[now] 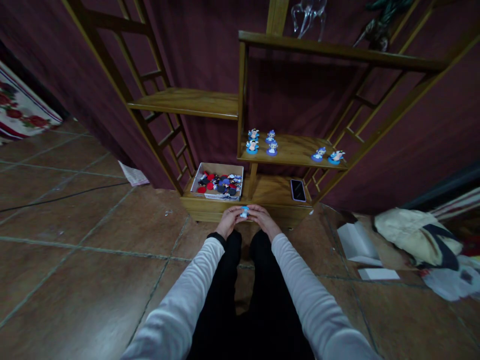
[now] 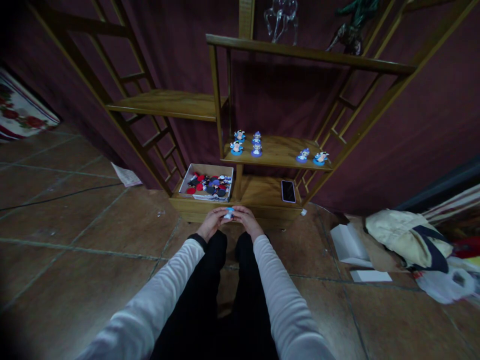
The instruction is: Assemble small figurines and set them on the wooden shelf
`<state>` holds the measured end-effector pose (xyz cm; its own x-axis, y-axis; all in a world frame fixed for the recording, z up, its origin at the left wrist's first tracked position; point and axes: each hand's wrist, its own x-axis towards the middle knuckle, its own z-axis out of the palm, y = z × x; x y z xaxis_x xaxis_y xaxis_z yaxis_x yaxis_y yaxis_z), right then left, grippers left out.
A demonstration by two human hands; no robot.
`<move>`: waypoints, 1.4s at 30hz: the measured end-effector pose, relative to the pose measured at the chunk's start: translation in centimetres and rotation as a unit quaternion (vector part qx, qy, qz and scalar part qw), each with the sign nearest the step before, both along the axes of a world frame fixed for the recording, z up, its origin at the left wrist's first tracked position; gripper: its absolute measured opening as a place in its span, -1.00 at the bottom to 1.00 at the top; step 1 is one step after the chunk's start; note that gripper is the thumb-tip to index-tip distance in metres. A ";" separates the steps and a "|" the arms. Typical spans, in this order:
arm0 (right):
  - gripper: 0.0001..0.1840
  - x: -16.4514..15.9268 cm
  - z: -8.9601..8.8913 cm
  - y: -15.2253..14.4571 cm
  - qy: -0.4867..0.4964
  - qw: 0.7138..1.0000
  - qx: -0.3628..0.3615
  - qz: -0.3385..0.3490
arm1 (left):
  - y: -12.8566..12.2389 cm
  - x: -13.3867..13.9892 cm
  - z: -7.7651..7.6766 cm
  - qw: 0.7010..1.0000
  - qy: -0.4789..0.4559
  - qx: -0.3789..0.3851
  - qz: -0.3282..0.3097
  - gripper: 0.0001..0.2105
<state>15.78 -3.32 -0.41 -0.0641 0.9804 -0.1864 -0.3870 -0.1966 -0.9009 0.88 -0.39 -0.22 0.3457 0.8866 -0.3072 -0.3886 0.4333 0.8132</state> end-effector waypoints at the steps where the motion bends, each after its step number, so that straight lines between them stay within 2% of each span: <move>1: -0.70 0.0 0.0 0.0 -0.001 1.000 -0.001 -0.001 | 0.0 0.0 0.0 1.000 0.001 -0.003 -0.001 -0.84; 9: -0.66 -0.1 -0.3 0.1 -0.009 1.000 -0.015 -0.007 | 0.1 0.0 -0.1 0.999 -0.015 -0.031 0.001 -0.87; 21: -0.62 -0.4 -0.4 0.4 -0.020 0.999 -0.031 -0.036 | -0.1 0.1 0.3 0.998 -0.038 -0.049 -0.016 -0.79; 30: -0.64 -0.3 -0.6 0.2 -0.021 1.000 -0.002 -0.002 | -0.2 0.4 -0.1 0.999 -0.021 -0.022 0.037 -0.83; 42: -0.66 -0.4 -0.6 0.3 -0.034 0.999 -0.021 -0.007 | -0.2 0.6 -0.1 0.999 0.010 -0.013 0.043 -0.87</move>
